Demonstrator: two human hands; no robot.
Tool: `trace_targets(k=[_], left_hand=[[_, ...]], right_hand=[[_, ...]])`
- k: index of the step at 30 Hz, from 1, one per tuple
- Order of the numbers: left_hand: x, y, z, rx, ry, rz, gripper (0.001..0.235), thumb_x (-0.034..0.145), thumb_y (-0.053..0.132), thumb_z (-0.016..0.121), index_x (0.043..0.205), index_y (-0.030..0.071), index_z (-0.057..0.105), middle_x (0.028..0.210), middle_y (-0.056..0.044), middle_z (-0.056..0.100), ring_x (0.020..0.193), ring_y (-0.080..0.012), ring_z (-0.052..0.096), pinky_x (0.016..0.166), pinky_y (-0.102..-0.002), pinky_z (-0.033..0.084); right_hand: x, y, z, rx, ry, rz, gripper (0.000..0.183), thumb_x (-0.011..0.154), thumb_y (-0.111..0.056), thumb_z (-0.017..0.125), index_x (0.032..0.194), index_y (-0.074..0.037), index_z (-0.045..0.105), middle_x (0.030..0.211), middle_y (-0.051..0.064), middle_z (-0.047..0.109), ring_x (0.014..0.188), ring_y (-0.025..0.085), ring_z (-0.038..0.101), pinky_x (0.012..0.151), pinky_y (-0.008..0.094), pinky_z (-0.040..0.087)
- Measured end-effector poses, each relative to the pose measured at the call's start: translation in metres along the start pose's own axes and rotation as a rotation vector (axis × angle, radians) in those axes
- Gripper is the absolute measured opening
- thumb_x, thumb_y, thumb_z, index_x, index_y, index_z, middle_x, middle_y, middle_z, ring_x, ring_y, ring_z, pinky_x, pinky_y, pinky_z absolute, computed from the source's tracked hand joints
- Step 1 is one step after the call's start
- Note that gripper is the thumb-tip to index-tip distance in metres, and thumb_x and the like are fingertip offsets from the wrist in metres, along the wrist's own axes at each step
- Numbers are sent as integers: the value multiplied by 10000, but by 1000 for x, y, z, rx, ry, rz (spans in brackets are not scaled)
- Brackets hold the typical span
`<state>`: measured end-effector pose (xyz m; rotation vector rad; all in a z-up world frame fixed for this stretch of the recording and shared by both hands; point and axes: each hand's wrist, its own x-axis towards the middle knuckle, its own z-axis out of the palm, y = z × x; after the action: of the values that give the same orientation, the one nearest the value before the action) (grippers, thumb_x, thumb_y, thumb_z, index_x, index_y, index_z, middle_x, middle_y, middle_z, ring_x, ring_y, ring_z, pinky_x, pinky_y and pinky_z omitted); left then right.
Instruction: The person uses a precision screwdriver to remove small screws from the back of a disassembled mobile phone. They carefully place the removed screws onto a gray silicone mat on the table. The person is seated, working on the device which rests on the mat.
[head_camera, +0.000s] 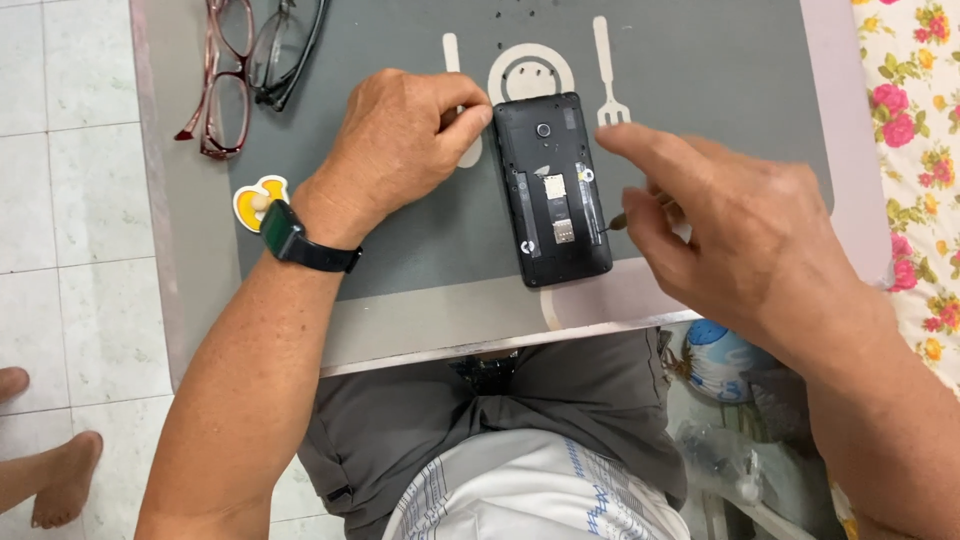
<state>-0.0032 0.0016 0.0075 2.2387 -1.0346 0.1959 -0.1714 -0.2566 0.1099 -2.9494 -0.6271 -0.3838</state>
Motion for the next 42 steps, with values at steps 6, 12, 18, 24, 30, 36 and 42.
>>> trace_targets(k=[6,12,18,24,30,36,42], left_hand=[[0,4,-3,12,-16,-25,210,1043,202,639,899,157,785,679,30,689,600,-230,601,606,-424,444],[-1,5,-4,-1,-15,-9,202,1061,186,666,898,141,776,653,27,637,590,-202,562,601,-404,438],[-2,5,-4,3,-17,-13,201,1063,200,675,905,142,785,655,25,638,598,-211,573,617,-412,443],[-1,3,-2,1,-21,-11,213,1056,203,659,886,155,778,648,55,637,591,-192,572,607,-395,435],[-1,1,-2,-10,-3,17,201,1070,200,714,887,151,779,665,60,647,593,-170,573,608,-374,441],[-1,4,-4,-19,6,24,194,1065,198,714,894,147,791,675,56,657,608,-156,588,603,-362,444],[-1,4,-3,-7,0,12,184,1059,219,714,908,157,799,678,52,677,604,-178,597,603,-382,443]], right_hand=[[1,-3,-1,220,23,-41,406,1080,83,640,1468,-35,664,1266,85,804,879,225,742,724,383,562],[2,-2,-4,260,-8,-29,478,1017,99,611,1473,-42,644,1251,69,778,1037,211,765,878,385,594],[-3,-1,3,173,13,27,373,1098,-8,756,1459,-80,689,977,-9,739,810,207,696,720,369,529],[-5,-1,-1,234,-51,16,511,1011,63,644,1498,-89,671,1204,16,788,1136,254,762,921,398,573],[-2,5,-5,152,17,-52,339,1098,97,712,1423,6,679,915,35,692,843,280,645,1190,586,508],[-2,6,-12,227,-134,-115,629,977,31,655,1580,-39,489,1722,291,389,1656,536,263,1300,709,310],[-4,2,-14,286,-78,-136,493,1037,159,578,1510,25,550,1152,134,690,1050,339,669,1049,523,516]])
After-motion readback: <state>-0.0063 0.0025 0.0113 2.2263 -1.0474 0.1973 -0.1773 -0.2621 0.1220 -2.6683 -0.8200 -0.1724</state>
